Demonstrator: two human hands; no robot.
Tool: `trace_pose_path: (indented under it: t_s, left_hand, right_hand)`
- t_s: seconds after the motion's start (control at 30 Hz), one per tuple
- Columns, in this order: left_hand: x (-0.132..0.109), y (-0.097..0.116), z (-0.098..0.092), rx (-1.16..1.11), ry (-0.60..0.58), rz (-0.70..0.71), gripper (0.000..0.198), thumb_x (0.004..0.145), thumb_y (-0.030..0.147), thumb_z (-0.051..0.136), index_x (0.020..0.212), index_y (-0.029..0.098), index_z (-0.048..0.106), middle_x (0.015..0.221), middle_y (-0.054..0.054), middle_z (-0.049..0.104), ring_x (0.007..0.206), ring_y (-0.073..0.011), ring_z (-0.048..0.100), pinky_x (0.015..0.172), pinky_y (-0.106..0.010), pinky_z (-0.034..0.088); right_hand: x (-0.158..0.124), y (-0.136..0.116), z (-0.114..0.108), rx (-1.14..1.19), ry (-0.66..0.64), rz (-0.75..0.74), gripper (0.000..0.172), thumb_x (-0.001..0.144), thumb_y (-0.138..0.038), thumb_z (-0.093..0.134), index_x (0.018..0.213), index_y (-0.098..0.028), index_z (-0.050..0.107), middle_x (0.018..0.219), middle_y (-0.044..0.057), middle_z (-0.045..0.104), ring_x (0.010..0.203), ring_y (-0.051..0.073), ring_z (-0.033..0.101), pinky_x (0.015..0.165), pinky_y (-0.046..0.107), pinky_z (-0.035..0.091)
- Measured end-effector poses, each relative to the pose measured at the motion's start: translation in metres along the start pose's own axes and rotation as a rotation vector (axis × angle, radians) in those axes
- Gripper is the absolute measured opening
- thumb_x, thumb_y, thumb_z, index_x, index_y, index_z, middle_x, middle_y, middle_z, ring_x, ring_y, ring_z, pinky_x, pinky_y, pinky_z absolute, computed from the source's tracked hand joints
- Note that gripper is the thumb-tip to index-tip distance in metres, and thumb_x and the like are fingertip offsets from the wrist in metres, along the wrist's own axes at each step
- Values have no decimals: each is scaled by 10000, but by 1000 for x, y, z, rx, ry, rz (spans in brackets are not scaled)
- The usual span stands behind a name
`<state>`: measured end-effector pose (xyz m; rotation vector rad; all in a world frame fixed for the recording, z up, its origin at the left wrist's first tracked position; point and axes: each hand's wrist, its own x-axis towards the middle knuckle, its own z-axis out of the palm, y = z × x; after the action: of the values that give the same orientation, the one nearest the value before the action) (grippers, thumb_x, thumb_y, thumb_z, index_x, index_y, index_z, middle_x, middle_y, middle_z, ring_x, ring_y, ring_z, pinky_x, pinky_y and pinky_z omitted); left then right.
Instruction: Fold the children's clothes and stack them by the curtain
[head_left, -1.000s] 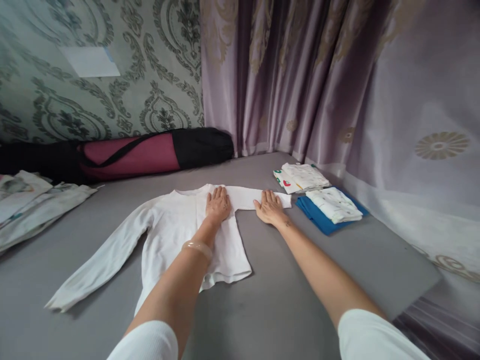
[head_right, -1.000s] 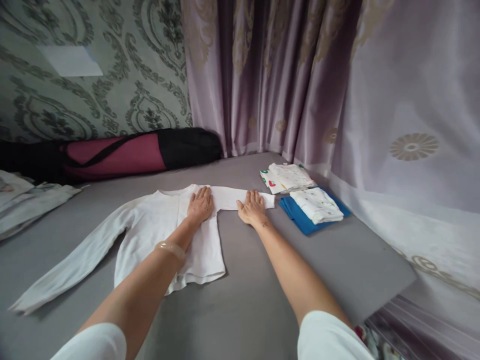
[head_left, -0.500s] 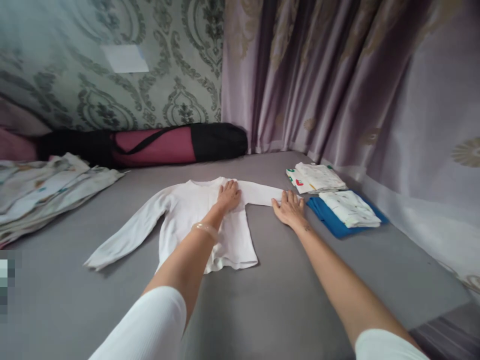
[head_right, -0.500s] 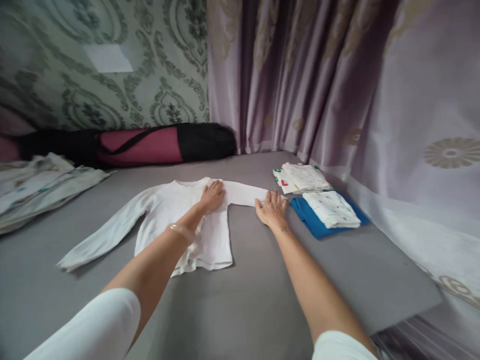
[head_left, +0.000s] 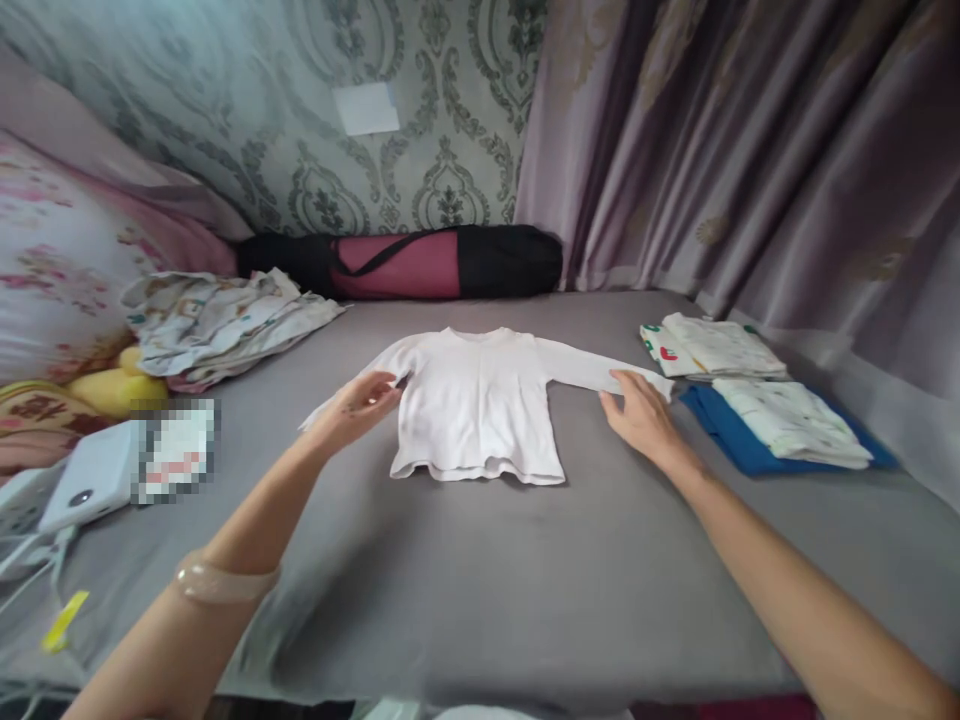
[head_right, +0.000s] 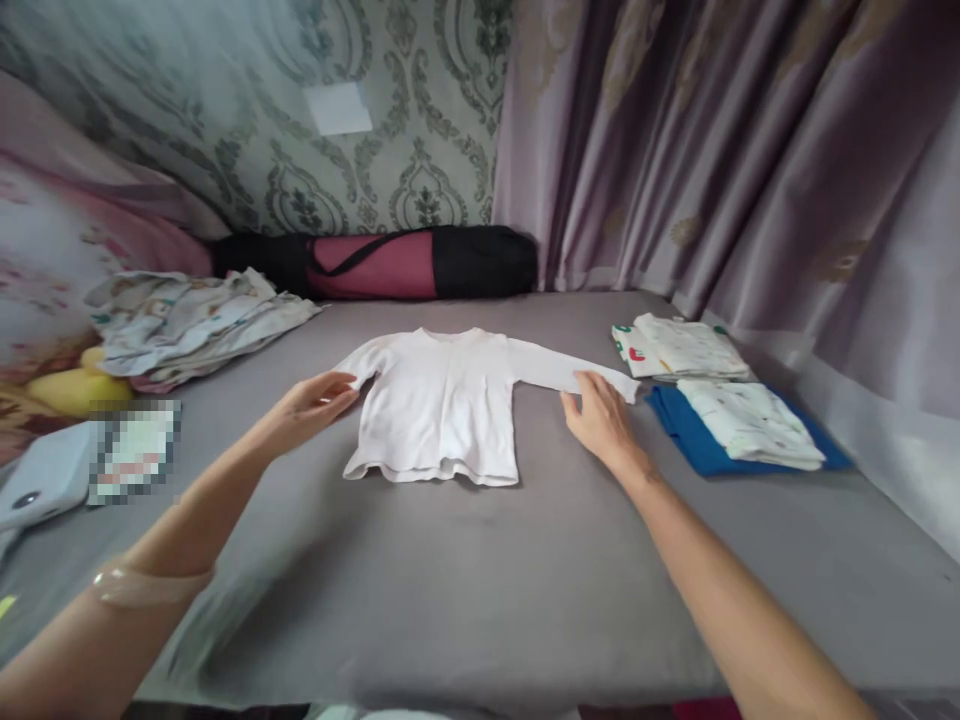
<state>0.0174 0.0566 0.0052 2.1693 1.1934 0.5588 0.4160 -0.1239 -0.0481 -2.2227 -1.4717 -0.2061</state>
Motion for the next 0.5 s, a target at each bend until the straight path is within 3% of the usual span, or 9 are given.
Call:
trace_pose_path:
  t_s: [0.07,0.13,0.23,0.33,0.5]
  left_hand:
    - [-27,-14,-12,49,8,-86,546,792,614,536,1096,168,616,825,-37,659,729,-177,595,660,-286,468]
    - [-51,-20,-15,36,-39,-127,532,788,619,546,1054,164,621,779,-26,636,698,-167,574,630,-275,447]
    - [-77,-17,-6,-43,-171,-116,522,768,623,587,1038,176,600,805,-26,630,705,-164,571,617,-268,447]
    - [-92,-12,11,-15,-213,-24,566,756,602,629,1149,207,528,888,-30,633,743,-169,574,652,-281,460]
    - [-90,-7,37,288,-77,83,497,834,560,565,1198,239,458,903,-34,625,821,-210,593,723,-319,458]
  right_hand:
    - [-15,-20,-9,155,-128,-67,388,906,-380,431,1172,-155,599,1063,121,687,990,222,636,907,337,459]
    - [-32,-42,-16,234,-293,-95,360,907,-428,450,1124,-196,619,888,58,700,783,186,647,756,299,486]
    - [-55,-70,-24,228,-442,-159,352,892,-471,488,1127,-239,611,826,13,669,694,164,614,650,275,462]
    - [-71,-87,-28,162,-468,-220,397,867,-491,534,1191,-266,574,869,7,642,706,164,607,621,272,446]
    - [-82,-92,-25,46,-402,-291,372,904,-471,509,1203,-254,556,897,25,612,733,181,623,633,282,445]
